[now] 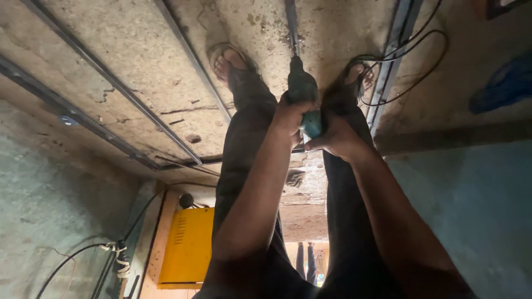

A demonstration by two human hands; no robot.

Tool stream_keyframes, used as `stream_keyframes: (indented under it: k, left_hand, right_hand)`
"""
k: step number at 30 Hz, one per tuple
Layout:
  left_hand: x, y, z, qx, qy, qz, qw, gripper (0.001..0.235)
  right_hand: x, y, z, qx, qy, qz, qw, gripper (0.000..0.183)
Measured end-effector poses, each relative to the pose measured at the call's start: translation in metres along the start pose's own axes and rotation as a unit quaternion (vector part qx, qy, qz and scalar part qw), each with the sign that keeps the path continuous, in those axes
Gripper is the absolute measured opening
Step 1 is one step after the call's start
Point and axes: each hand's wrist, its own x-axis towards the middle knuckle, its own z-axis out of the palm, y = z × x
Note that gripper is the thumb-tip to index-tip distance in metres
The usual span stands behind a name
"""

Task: The person uses a corded drill to make holes in a concrete ceiling along metal conduit lines. Another person occasionally pours water from a plastic bottle onto the drilling area to reduce dust. The person continues drilling multiple holes in sequence.

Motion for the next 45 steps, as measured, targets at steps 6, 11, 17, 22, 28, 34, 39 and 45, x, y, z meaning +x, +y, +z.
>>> stream_keyframes:
  k: [6,11,17,22,28,34,39,45]
  left_hand:
    - [0.0,-0.002,0.002,-0.039,-0.043,0.022,0.998,0.032]
    - [0.006,-0.007,-0.002,-0.048,-0.036,0.007,0.998,0.031]
    - [0.005,-0.007,0.001,-0.061,-0.031,-0.004,0.998,0.033]
    - [0.007,-0.012,0.003,-0.009,0.011,0.024,1.0,0.043]
    - [0.012,-0.011,-0.009,-0.041,-0.061,0.05,0.996,0.034]
    - [0.01,-0.011,0.003,-0.085,-0.065,0.007,0.994,0.035]
    - [0.005,-0.014,0.005,-0.067,-0.003,-0.011,0.998,0.042]
    - [0.006,-0.012,0.007,-0.083,0.009,0.0,0.997,0.042]
  right_hand:
    - [-0.004,0.003,-0.003,-0.039,0.026,-0.011,0.999,0.081]
    - [-0.008,-0.004,-0.003,-0.185,0.109,-0.036,0.976,0.079]
    - [-0.018,-0.005,0.006,-0.486,0.187,-0.05,0.852,0.069]
    - [-0.011,0.01,0.033,-0.484,0.23,-0.04,0.843,0.057]
    - [-0.007,0.017,0.031,-0.483,0.24,-0.083,0.838,0.066]
    - [-0.015,0.007,0.013,-0.502,0.252,-0.088,0.823,0.073]
    - [-0.023,0.001,0.019,-0.467,0.251,-0.141,0.836,0.084]
    - [-0.028,-0.005,0.019,-0.395,0.222,-0.134,0.881,0.079]
